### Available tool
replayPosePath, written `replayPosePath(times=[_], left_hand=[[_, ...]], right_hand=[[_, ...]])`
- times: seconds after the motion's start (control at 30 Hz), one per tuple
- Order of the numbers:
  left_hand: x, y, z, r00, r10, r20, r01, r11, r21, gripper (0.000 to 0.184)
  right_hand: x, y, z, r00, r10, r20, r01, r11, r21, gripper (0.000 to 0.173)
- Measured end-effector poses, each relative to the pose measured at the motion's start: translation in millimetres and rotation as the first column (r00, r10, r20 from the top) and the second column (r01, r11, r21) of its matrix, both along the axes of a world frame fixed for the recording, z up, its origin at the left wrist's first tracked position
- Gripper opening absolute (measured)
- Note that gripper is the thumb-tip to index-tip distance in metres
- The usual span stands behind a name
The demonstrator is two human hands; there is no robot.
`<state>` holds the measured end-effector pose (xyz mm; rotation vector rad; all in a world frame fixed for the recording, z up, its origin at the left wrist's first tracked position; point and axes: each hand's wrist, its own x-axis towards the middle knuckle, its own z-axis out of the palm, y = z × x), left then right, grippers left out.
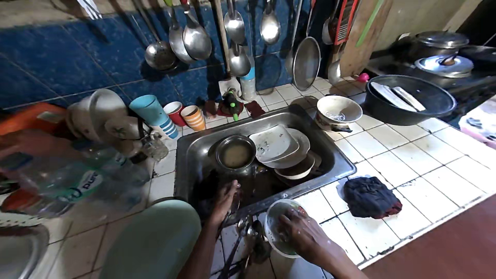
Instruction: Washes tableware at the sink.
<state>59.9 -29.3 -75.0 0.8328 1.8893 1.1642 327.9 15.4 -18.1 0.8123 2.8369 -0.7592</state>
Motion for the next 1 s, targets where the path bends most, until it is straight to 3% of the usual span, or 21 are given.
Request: replayPosePath(times=[0.13,0.37,0.47,0.53,0.6,0.67,0.73,0.8,1.0], left_hand=[[7,-24,6,0.97,-0.158,-0.183,0.176,0.981,0.081,0.027],[41,-56,-5,0.916,0.004,-0.401,0.121,0.951,0.286,0.024],[44,-56,3,0.919,0.011,-0.393,0.101,0.96,0.263,0.027],[39,-41,19,0.963,0.024,-0.27,0.019,0.988,0.154,0.031],[25,-12,27,0.994,0.111,0.016,-0.111,0.992,0.055,0.037],[8,23,20,0.904,0.245,0.351,-0.255,0.967,-0.017,0.041],[-10,53,9,0.744,0.336,0.577,-0.343,0.934,-0.101,0.05],[-22,77,-5,0.643,0.398,0.654,-0.427,0.895,-0.126,0.053],[-28,113,-34,0.533,0.486,0.693,-0.619,0.782,-0.072,0.046]], right_hand=[[0,0,-1,1.0,0.002,-0.003,-0.002,1.0,0.01,0.035],[0,0,2,1.0,0.011,-0.007,-0.011,1.0,0.003,0.035],[1,0,1,0.999,0.019,-0.04,-0.019,1.0,0.011,0.035],[1,1,0,0.998,0.024,-0.054,-0.023,0.999,0.024,0.034],[1,1,2,0.999,0.024,-0.045,-0.024,1.0,0.013,0.034],[1,1,2,0.999,0.031,-0.021,-0.031,1.0,0.003,0.034],[1,2,1,0.999,0.027,-0.018,-0.027,1.0,-0.003,0.035],[1,0,1,0.999,0.001,-0.039,-0.002,1.0,-0.02,0.037],[-1,-1,0,0.999,-0.033,-0.042,0.031,0.999,-0.043,0.036]])
